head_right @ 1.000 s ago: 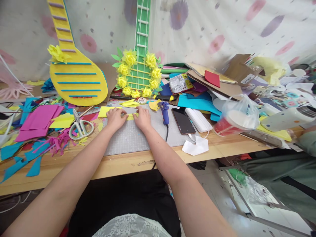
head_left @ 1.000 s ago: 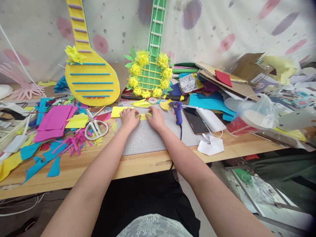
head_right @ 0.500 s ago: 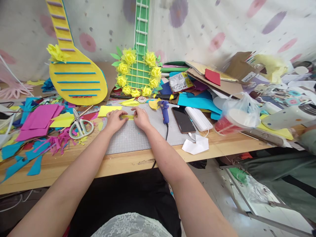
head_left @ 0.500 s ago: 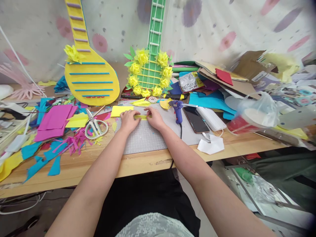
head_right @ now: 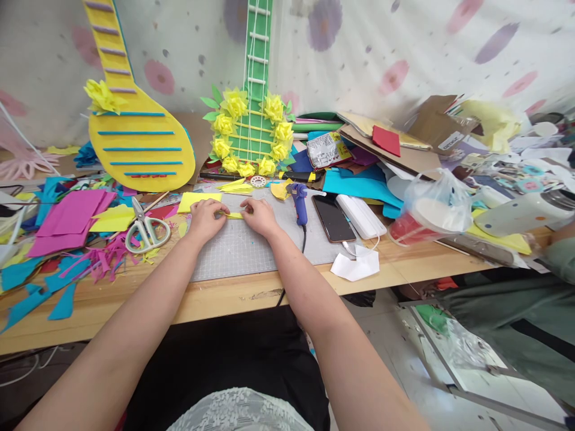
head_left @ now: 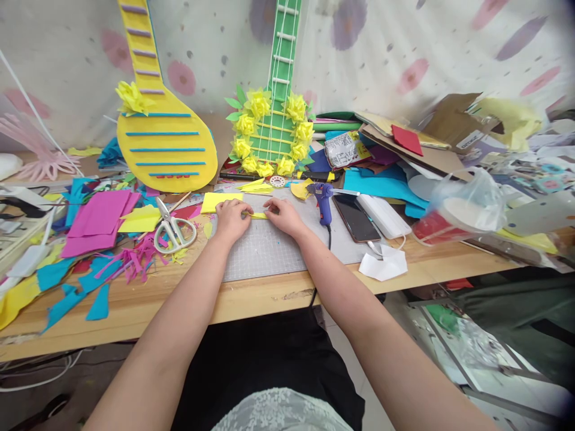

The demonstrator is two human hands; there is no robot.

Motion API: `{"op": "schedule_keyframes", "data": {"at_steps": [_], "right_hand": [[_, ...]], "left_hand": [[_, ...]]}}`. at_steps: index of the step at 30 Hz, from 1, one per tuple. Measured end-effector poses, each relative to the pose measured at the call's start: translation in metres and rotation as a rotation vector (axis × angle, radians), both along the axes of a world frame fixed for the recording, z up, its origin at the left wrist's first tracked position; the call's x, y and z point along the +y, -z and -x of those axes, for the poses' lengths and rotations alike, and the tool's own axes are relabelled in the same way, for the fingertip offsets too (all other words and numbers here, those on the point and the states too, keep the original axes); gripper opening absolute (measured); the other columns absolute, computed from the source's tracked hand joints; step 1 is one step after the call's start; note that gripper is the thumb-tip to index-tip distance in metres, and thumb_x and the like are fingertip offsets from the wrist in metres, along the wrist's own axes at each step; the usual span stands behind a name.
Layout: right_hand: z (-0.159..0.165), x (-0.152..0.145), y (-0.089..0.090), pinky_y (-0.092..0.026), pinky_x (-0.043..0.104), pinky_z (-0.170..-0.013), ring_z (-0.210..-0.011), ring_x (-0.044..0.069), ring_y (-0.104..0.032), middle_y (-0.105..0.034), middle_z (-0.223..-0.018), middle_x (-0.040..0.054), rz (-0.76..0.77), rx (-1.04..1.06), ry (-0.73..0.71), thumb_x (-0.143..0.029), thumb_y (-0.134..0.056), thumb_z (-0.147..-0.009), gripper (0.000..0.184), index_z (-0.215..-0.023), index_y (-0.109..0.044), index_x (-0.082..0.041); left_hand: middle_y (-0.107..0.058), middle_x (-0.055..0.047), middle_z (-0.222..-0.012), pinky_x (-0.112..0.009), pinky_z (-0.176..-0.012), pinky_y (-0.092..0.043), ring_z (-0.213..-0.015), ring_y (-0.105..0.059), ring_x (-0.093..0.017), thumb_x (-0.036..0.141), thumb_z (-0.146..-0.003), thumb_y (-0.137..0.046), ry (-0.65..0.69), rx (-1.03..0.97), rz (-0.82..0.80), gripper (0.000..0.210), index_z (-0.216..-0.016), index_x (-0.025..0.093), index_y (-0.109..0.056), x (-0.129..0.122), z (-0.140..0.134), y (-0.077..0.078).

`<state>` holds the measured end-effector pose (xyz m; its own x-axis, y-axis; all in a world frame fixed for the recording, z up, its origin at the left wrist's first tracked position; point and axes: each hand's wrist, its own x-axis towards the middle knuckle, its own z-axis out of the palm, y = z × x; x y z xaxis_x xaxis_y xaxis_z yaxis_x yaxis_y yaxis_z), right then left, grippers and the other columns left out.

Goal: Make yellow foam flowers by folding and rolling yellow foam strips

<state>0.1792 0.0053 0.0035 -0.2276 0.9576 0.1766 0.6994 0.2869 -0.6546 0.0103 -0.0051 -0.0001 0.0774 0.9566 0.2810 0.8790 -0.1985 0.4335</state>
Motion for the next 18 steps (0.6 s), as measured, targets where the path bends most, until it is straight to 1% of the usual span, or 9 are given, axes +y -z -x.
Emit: {"op": "schedule_keyframes", "data": {"at_steps": [3, 5, 8, 11, 15, 18], "right_hand": [[-0.0007, 0.0028, 0.0041, -0.041, 0.035, -0.092, -0.097, 0.018, -0.053, -0.066, -0.092, 0.0024, -0.037, -0.011, 0.012, -0.015, -0.057, -0.077, 0.022, -0.098, -0.062, -0.020], [-0.0013, 0.0034, 0.0055, -0.040, 0.035, -0.094, -0.101, 0.019, -0.052, -0.065, -0.098, 0.0039, -0.050, -0.028, -0.003, -0.015, -0.059, -0.076, 0.023, -0.098, -0.062, -0.018], [-0.0020, 0.0021, 0.0046, -0.040, 0.037, -0.094, -0.103, 0.019, -0.051, -0.065, -0.100, 0.0046, -0.040, -0.041, -0.040, -0.015, -0.058, -0.077, 0.024, -0.101, -0.061, -0.018], [-0.0020, -0.0003, 0.0024, -0.039, 0.038, -0.094, -0.102, 0.019, -0.052, -0.066, -0.097, 0.0034, -0.027, -0.041, -0.080, -0.015, -0.057, -0.078, 0.026, -0.103, -0.060, -0.019], [-0.0013, -0.0014, 0.0023, -0.040, 0.037, -0.092, -0.097, 0.019, -0.053, -0.066, -0.093, 0.0028, -0.020, -0.009, -0.132, -0.018, -0.060, -0.077, 0.028, -0.105, -0.059, -0.020], [-0.0006, 0.0007, 0.0045, -0.043, 0.032, -0.085, -0.085, 0.015, -0.055, -0.062, -0.087, 0.0018, 0.012, 0.109, -0.136, -0.013, -0.057, -0.075, 0.033, -0.108, -0.056, -0.018]], "left_hand": [[-0.066, -0.004, -0.095, -0.041, -0.095, -0.028, -0.103, -0.052, -0.023, 0.018, -0.072, -0.054, -0.004, 0.016, 0.009, 0.015, -0.075, 0.025, -0.067, -0.0015, -0.0013, -0.0020], [-0.066, -0.005, -0.095, -0.041, -0.096, -0.027, -0.103, -0.052, -0.023, 0.023, -0.075, -0.054, -0.010, 0.021, 0.004, 0.013, -0.075, 0.024, -0.067, -0.0023, -0.0022, -0.0030], [-0.067, -0.006, -0.095, -0.042, -0.095, -0.027, -0.101, -0.052, -0.025, 0.032, -0.078, -0.054, 0.004, 0.031, 0.010, 0.017, -0.086, 0.024, -0.067, -0.0026, -0.0032, -0.0032], [-0.065, -0.006, -0.094, -0.042, -0.095, -0.028, -0.102, -0.050, -0.026, 0.034, -0.077, -0.058, 0.026, 0.057, 0.040, 0.021, -0.094, 0.026, -0.067, -0.0021, -0.0035, -0.0017], [-0.062, -0.006, -0.094, -0.041, -0.095, -0.031, -0.104, -0.049, -0.026, 0.032, -0.075, -0.061, 0.029, 0.058, 0.035, 0.014, -0.084, 0.025, -0.067, -0.0011, -0.0024, 0.0004], [-0.061, -0.006, -0.095, -0.040, -0.093, -0.036, -0.103, -0.050, -0.025, 0.028, -0.074, -0.061, 0.039, -0.044, 0.008, 0.007, -0.078, 0.023, -0.065, -0.0003, -0.0011, 0.0007]]}}
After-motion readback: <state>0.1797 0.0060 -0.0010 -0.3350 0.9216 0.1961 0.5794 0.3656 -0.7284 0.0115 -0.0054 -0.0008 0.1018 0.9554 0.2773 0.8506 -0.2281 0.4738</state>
